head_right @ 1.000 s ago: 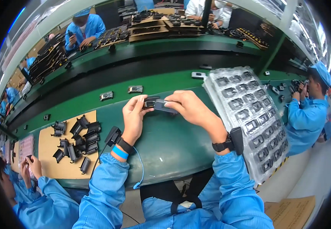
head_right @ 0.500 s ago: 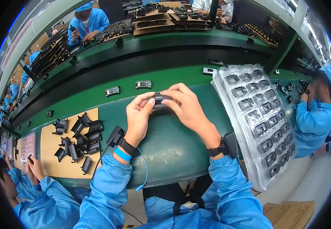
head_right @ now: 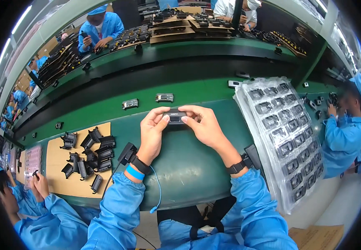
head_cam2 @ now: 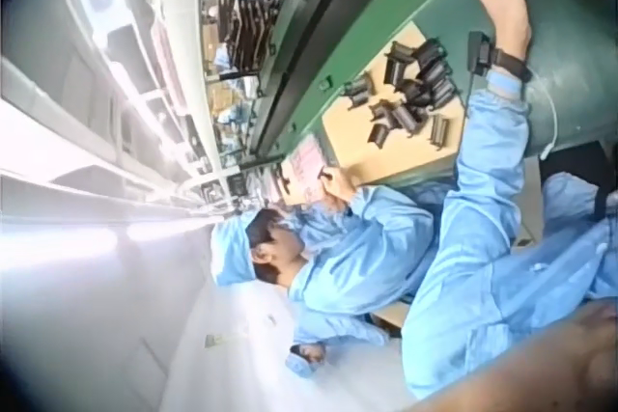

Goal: Inspecting and organizing small black plastic components on an industrial assembly line.

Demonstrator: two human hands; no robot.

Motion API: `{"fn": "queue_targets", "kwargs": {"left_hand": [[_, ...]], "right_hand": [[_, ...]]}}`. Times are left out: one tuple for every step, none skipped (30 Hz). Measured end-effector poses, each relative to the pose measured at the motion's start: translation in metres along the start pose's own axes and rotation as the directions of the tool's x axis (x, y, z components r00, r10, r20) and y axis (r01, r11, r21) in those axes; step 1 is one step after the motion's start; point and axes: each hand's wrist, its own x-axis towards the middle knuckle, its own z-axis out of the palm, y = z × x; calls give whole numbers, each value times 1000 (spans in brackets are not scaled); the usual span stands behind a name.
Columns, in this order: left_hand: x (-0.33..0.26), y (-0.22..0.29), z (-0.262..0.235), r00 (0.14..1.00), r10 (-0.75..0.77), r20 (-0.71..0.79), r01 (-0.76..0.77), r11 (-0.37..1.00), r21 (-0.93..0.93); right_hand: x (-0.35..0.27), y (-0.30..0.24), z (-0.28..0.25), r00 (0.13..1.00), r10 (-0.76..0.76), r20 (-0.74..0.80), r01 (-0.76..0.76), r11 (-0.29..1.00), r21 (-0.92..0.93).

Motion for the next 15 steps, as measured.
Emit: {"fn": "queue_targets", "kwargs": {"left_hand": [[1, 1, 0, 999, -40, -2, 40, 999, -17], [2, 1, -1, 997, -79, -4, 79, 996, -35], [2, 1, -1, 995, -97, -7, 97, 995, -32], [3, 2, 1, 996, -87, -14, 87, 996, -32], [2, 3, 2, 994, -97, -48, 96, 995, -22], [1, 5, 1, 991, -107, -84, 106, 994, -13], [0, 5, -4, 987, -102, -121, 107, 994, 30], [1, 4, -4, 988, -97, -124, 102, 994, 31], [4, 3, -4, 989, -84, -125, 92, 994, 59], [7, 1, -3, 990, -73, -120, 83, 993, 87], [8, -2, -2, 990, -86, -113, 96, 992, 83], [9, -5, -2, 990, -86, -108, 95, 992, 84], [9, -7, -4, 989, -101, -112, 112, 989, 97], [10, -7, -4, 987, -114, -117, 127, 986, 110], [12, -7, -2, 989, -111, -102, 123, 986, 112]], "right_hand": [[4, -1, -1, 1000, -9, 10, 9, 1000, -2], [9, -1, -3, 1000, -3, 25, 3, 1000, 25], [14, 0, -4, 999, 2, 42, -4, 999, 53], [22, 2, -8, 999, -7, 51, 5, 999, 52], [34, 7, -10, 999, -40, 19, 39, 996, 82], [48, 13, -13, 997, -71, -13, 72, 991, 114], [68, 21, -21, 998, -36, -50, 42, 989, 143], [87, 31, -34, 995, -17, -96, 29, 992, 119], [107, 42, -47, 989, 33, -142, -14, 991, 133], [125, 59, -62, 980, 70, -188, -56, 995, 83], [137, 74, -74, 969, 124, -215, -126, 992, 3], [146, 87, -82, 955, 175, -241, -198, 978, -72], [149, 98, -87, 954, 174, -243, -196, 978, -71], [149, 104, -90, 964, -25, -263, -93, 900, -426], [148, 110, -94, 952, -218, -216, -8, 687, -727]]}}
